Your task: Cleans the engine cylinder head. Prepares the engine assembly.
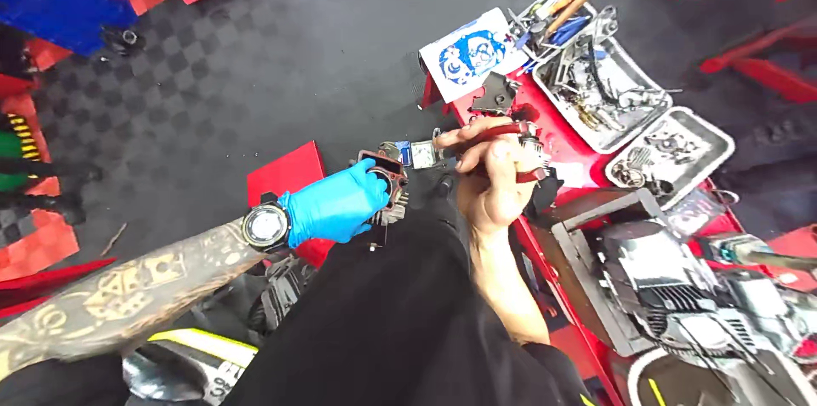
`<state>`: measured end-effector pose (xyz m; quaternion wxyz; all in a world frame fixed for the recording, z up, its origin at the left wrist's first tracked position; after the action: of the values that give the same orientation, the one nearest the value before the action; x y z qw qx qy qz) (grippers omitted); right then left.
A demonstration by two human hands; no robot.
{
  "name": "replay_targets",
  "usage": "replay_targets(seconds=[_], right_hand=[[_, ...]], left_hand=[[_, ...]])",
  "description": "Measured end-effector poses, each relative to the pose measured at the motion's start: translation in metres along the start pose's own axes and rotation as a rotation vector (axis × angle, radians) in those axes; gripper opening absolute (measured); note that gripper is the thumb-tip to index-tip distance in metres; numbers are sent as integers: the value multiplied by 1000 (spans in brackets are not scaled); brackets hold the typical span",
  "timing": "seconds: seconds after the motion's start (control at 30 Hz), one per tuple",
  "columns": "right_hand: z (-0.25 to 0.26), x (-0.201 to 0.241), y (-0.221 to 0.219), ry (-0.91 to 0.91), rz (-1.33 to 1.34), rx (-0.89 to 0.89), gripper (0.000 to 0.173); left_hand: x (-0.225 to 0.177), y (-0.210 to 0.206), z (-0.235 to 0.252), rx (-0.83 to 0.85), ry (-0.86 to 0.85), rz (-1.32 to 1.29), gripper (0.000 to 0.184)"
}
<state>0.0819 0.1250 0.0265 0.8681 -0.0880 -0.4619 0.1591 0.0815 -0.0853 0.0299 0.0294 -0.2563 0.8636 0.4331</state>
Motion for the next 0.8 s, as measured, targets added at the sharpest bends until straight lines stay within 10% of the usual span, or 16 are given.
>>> replay_targets(seconds=[0.8], right_hand=[[-10,-30,-14,-27,148,-332,49]], left_hand=[[-7,8,25,-233,-102,49,27]])
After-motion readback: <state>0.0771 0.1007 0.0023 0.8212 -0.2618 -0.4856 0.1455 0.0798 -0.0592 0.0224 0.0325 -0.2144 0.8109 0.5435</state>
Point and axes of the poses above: each hand's wrist, its own z-axis towards the middle knuckle, its own y-axis out of the back of the hand, x = y × z, the point moved 3 cm from there along z, towards the middle knuckle, and after that the axes turned 14 degrees about x, right-handed, at the moved point
